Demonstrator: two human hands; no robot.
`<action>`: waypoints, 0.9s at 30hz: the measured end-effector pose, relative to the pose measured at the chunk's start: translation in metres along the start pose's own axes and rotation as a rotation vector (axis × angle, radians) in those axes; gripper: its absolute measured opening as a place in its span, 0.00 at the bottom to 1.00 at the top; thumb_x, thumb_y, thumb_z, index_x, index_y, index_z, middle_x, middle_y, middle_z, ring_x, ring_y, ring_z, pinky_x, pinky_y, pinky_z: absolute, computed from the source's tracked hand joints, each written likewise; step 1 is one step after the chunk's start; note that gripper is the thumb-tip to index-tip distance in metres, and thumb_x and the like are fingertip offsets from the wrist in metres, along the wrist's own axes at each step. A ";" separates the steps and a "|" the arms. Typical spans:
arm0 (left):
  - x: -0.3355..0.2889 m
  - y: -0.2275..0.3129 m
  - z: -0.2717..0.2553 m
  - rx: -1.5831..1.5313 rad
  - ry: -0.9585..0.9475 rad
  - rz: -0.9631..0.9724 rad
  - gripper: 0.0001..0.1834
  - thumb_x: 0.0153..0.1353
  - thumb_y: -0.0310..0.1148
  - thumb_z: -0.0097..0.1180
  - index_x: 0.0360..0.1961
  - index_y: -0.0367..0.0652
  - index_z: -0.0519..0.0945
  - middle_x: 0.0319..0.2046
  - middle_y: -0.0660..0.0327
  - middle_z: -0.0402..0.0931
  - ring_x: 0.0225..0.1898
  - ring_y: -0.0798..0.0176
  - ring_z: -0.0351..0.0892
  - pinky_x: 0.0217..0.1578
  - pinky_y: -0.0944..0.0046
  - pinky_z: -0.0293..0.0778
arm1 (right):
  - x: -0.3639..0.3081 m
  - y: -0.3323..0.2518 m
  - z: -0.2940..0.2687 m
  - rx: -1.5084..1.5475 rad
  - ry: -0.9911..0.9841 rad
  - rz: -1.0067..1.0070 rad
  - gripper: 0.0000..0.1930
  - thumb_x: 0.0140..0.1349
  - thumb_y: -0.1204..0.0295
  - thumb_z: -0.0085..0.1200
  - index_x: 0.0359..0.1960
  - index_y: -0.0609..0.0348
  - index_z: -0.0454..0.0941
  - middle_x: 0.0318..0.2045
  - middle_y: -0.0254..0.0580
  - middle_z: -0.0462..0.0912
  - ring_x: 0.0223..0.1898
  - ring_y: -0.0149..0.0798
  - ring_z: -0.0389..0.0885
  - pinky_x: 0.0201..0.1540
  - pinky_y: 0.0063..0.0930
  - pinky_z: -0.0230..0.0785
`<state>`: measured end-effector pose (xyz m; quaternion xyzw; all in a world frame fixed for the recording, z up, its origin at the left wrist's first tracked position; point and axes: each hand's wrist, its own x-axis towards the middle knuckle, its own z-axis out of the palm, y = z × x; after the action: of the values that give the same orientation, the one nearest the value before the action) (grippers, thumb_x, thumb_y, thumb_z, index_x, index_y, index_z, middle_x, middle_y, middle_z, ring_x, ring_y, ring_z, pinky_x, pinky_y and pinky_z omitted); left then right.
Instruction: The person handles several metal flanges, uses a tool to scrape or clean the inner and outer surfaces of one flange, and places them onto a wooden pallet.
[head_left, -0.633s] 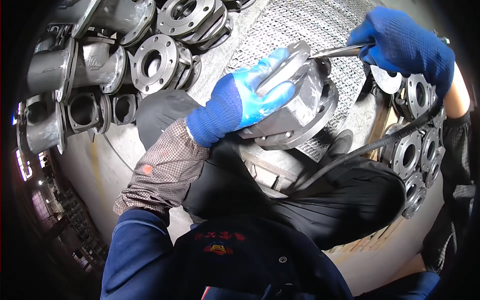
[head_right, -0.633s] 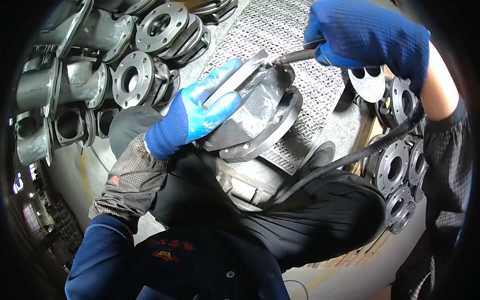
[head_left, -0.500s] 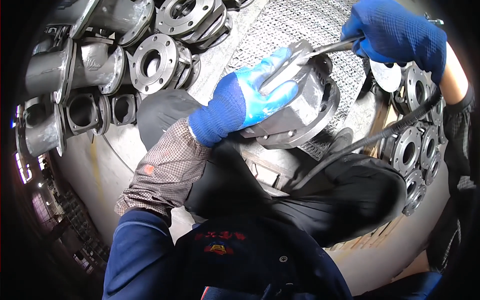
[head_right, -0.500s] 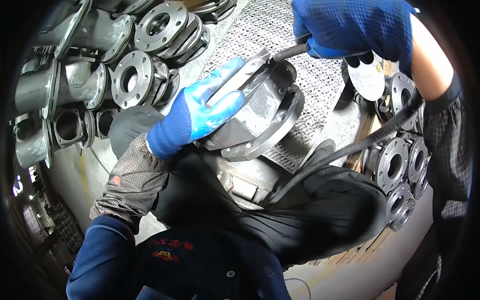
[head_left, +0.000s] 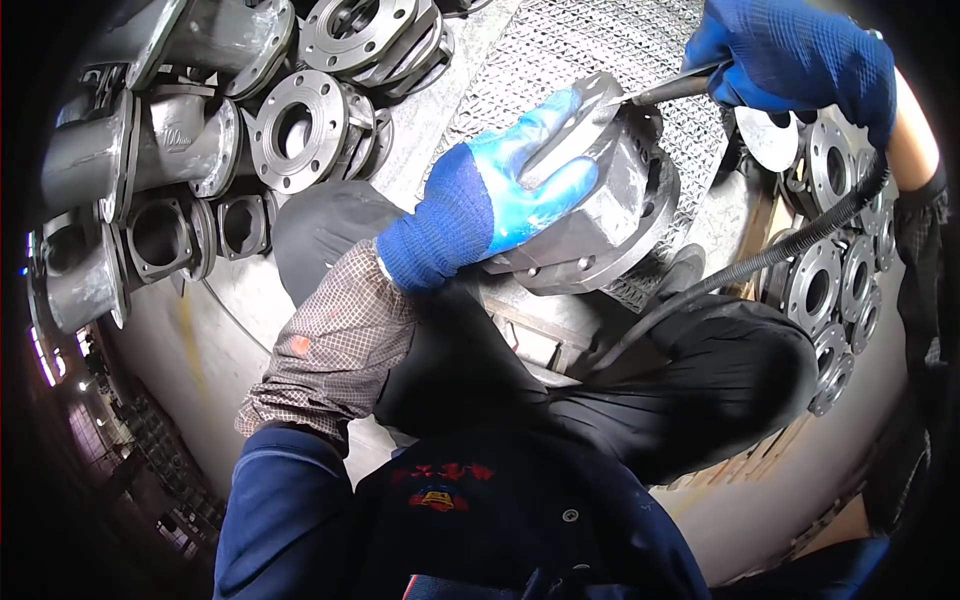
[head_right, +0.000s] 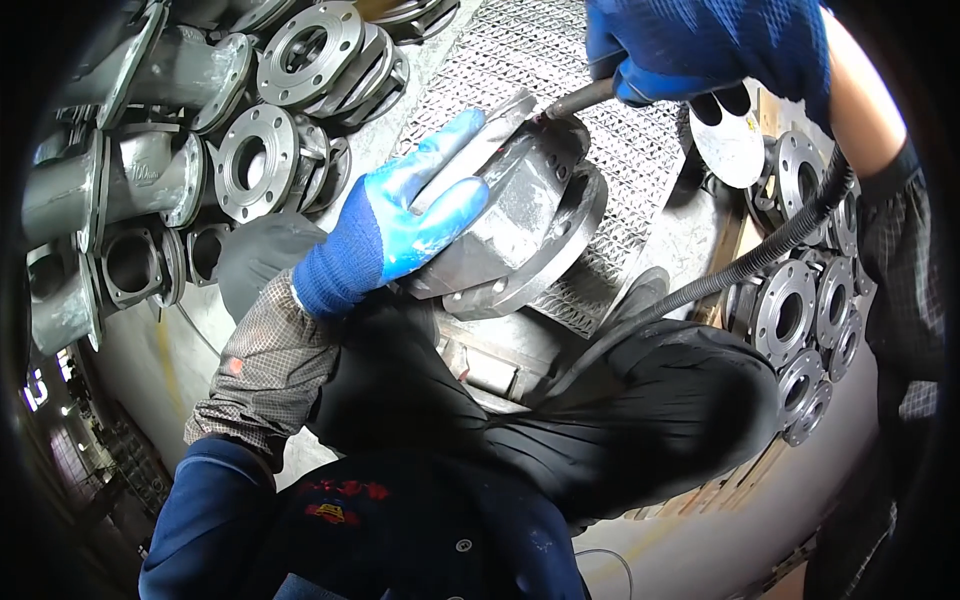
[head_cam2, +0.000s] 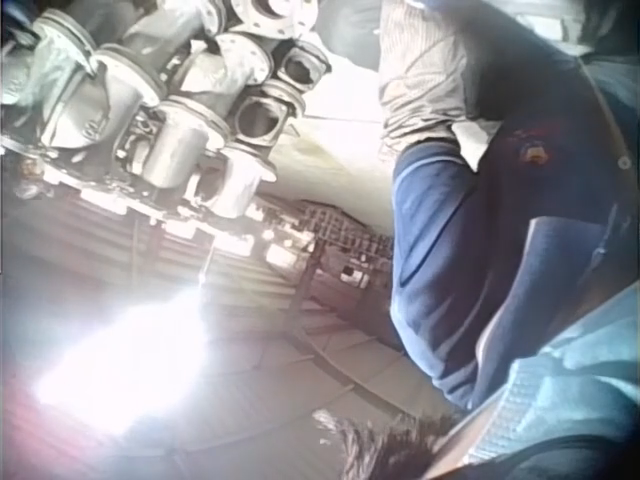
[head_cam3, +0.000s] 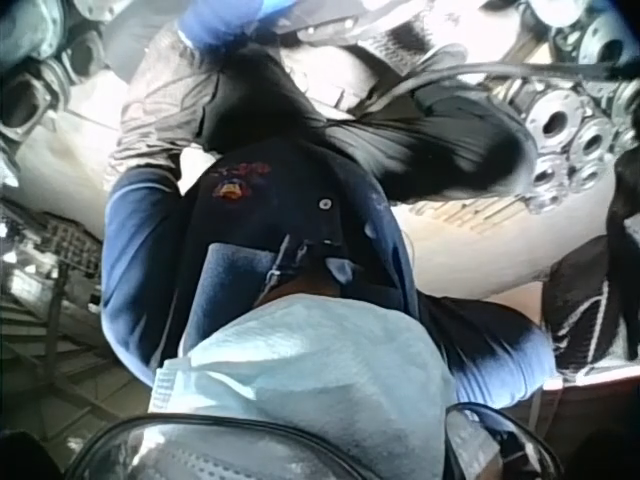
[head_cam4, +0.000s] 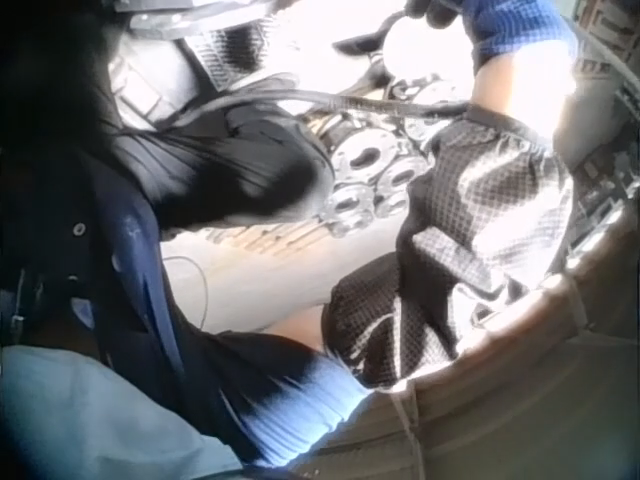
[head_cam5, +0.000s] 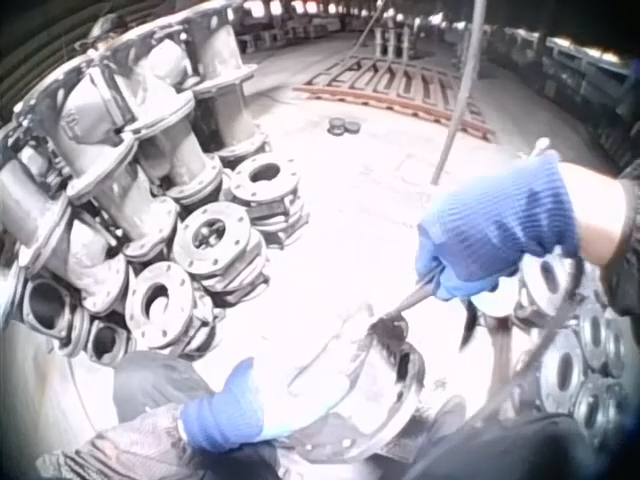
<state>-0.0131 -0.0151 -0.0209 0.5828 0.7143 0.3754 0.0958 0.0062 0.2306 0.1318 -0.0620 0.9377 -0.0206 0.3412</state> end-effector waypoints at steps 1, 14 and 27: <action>0.001 0.001 -0.002 0.073 -0.033 -0.006 0.23 0.57 0.39 0.58 0.55 0.55 0.73 0.58 0.49 0.66 0.47 0.51 0.78 0.45 0.61 0.76 | 0.001 0.000 0.000 0.005 0.000 0.003 0.06 0.51 0.71 0.51 0.29 0.58 0.78 0.25 0.46 0.78 0.28 0.41 0.75 0.35 0.33 0.69; 0.008 0.017 -0.001 -0.320 -0.027 -0.498 0.31 0.57 0.44 0.58 0.60 0.44 0.67 0.58 0.50 0.66 0.50 0.54 0.76 0.49 0.64 0.73 | 0.000 0.001 0.003 0.049 0.017 0.009 0.09 0.51 0.72 0.53 0.35 0.58 0.78 0.31 0.46 0.79 0.33 0.41 0.77 0.39 0.33 0.71; 0.006 0.012 -0.003 -0.206 -0.024 -0.443 0.33 0.58 0.49 0.56 0.61 0.46 0.65 0.56 0.51 0.69 0.49 0.52 0.77 0.48 0.63 0.73 | -0.004 0.003 0.009 0.103 0.034 0.011 0.13 0.52 0.72 0.56 0.40 0.58 0.77 0.36 0.45 0.80 0.38 0.40 0.78 0.43 0.32 0.72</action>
<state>-0.0077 -0.0102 -0.0088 0.4035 0.7814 0.4090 0.2433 0.0146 0.2337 0.1269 -0.0389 0.9414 -0.0683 0.3279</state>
